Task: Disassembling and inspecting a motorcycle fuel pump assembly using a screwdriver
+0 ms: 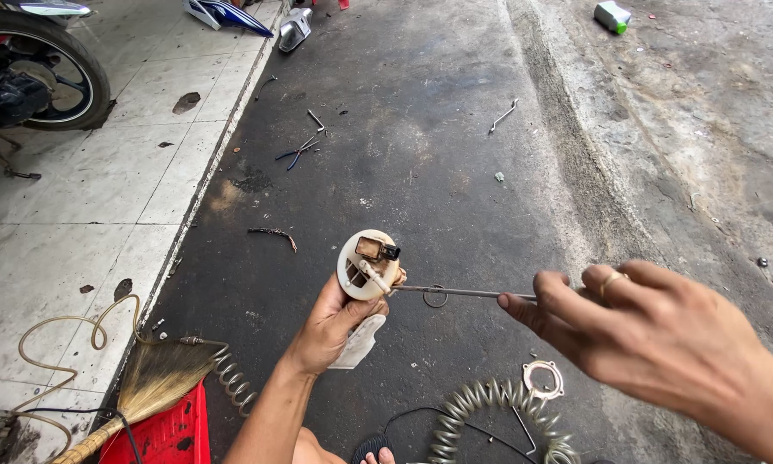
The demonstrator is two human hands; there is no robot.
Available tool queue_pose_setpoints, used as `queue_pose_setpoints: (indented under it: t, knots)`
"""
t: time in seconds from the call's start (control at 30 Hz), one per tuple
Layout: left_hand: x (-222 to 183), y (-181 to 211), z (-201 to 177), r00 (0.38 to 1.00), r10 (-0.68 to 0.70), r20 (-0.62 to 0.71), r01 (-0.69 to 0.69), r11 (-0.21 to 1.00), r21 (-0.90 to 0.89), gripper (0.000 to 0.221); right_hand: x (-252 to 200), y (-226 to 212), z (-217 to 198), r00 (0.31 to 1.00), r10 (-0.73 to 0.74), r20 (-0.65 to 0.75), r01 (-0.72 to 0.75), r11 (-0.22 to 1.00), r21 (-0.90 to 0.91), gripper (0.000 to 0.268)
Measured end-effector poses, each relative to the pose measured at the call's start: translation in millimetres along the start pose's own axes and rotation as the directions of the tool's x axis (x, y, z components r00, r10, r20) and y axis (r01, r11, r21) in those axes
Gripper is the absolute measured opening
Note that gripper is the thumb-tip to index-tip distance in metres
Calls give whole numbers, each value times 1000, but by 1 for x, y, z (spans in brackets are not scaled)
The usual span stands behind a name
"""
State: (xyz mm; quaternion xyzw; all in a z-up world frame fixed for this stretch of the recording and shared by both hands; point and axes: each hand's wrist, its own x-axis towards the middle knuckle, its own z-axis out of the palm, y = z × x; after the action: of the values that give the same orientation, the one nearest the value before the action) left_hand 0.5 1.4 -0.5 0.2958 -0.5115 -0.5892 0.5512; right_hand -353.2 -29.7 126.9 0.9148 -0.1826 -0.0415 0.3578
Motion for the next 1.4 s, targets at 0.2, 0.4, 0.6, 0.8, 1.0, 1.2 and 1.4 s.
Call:
queue_pose_setpoints:
  t: [0.2,0.4,0.6,0.8,1.0,1.2,1.4]
  knots:
    - [-6,-1,1,996,-48,73,47,999,19,48,10,30,-2,998,-53,-35,53,999,-5,51]
    - [-10,0,13,989,-65,130,64,998,12,51,7,56,3,993,-23,-112,26,999,24,73]
    - [-9,-10,7,996,15,86,-7,996,-91,51,-14,30,23,995,21,-98,-15,998,64,78]
    - [-4,-14,3,995,93,-30,-96,983,-155,43,-23,-39,18,964,232,-129,-219,970,106,66]
    - [4,-8,6,977,207,-48,-211,971,-110,43,-8,-90,-4,888,421,-184,-401,906,135,56]
    - [10,-8,20,964,221,-145,-242,959,-145,45,1,-110,11,864,489,-120,-469,868,162,57]
    - [17,-17,23,935,224,-275,-262,959,-107,42,22,-139,18,896,434,-97,-410,890,198,56]
